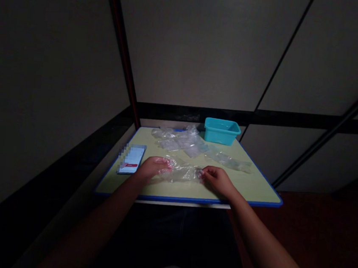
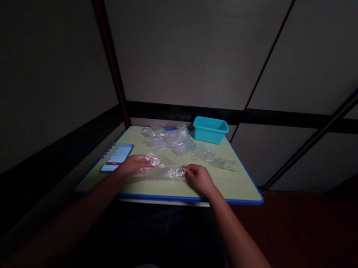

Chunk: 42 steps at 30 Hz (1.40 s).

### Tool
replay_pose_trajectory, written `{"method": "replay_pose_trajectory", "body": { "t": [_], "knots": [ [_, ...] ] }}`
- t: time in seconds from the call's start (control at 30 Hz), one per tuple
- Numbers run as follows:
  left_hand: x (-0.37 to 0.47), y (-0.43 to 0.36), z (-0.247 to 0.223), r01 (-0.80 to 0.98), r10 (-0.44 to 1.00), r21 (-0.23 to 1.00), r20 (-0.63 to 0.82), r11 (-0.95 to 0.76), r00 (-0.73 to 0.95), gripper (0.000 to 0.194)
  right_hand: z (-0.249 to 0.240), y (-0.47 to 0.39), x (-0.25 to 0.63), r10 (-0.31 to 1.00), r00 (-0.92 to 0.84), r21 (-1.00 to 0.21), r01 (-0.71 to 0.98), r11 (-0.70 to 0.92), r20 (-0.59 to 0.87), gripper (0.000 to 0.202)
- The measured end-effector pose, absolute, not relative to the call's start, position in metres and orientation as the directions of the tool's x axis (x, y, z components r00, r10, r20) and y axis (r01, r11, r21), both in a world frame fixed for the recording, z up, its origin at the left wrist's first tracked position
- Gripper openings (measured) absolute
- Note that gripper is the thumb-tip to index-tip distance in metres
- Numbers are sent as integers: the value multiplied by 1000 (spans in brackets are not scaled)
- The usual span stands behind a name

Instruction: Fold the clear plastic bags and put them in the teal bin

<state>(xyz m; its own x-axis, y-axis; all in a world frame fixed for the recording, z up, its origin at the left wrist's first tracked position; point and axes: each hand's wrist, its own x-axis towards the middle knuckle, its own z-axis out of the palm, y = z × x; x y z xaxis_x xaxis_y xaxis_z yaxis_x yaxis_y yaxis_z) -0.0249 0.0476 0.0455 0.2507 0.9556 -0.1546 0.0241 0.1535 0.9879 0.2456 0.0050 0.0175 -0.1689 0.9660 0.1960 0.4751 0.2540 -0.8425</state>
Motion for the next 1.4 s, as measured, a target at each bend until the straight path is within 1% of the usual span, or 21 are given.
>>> {"method": "replay_pose_trajectory", "body": {
  "t": [0.27,0.4,0.57,0.73,0.83,0.93,1.07,1.13,1.2,1.27,1.4],
  "knots": [
    [-23,61,51,115,961,990,-114,87,252,39,8,18,248,975,-180,-854,479,201,129,29],
    [-22,71,55,178,955,982,-109,61,274,34,15,23,249,966,-231,-820,526,227,119,29],
    [-21,90,52,248,941,967,-136,58,310,27,26,32,251,954,-276,-774,576,263,118,24],
    [-22,106,48,314,913,949,-162,39,374,25,39,41,254,935,-354,-821,536,198,-6,24],
    [-22,109,48,346,909,938,-130,-17,396,26,44,45,257,909,-412,-832,524,181,-62,23],
    [-22,111,46,371,924,925,-63,-89,377,26,42,48,260,894,-443,-859,481,177,-64,21],
    [-20,112,42,393,940,906,15,-157,341,24,33,47,261,928,-371,-845,504,178,-26,19],
    [-17,110,41,412,940,892,40,-187,340,26,31,44,260,932,-362,-832,520,192,-10,17],
    [-15,108,41,419,938,881,70,-218,340,29,32,40,258,932,-363,-840,506,197,-1,17],
    [-13,105,39,400,945,891,85,-214,316,31,35,37,257,934,-358,-856,482,188,4,17],
    [-15,105,36,388,972,908,78,-160,220,49,38,36,256,938,-345,-855,485,185,7,15]
  ]
}}
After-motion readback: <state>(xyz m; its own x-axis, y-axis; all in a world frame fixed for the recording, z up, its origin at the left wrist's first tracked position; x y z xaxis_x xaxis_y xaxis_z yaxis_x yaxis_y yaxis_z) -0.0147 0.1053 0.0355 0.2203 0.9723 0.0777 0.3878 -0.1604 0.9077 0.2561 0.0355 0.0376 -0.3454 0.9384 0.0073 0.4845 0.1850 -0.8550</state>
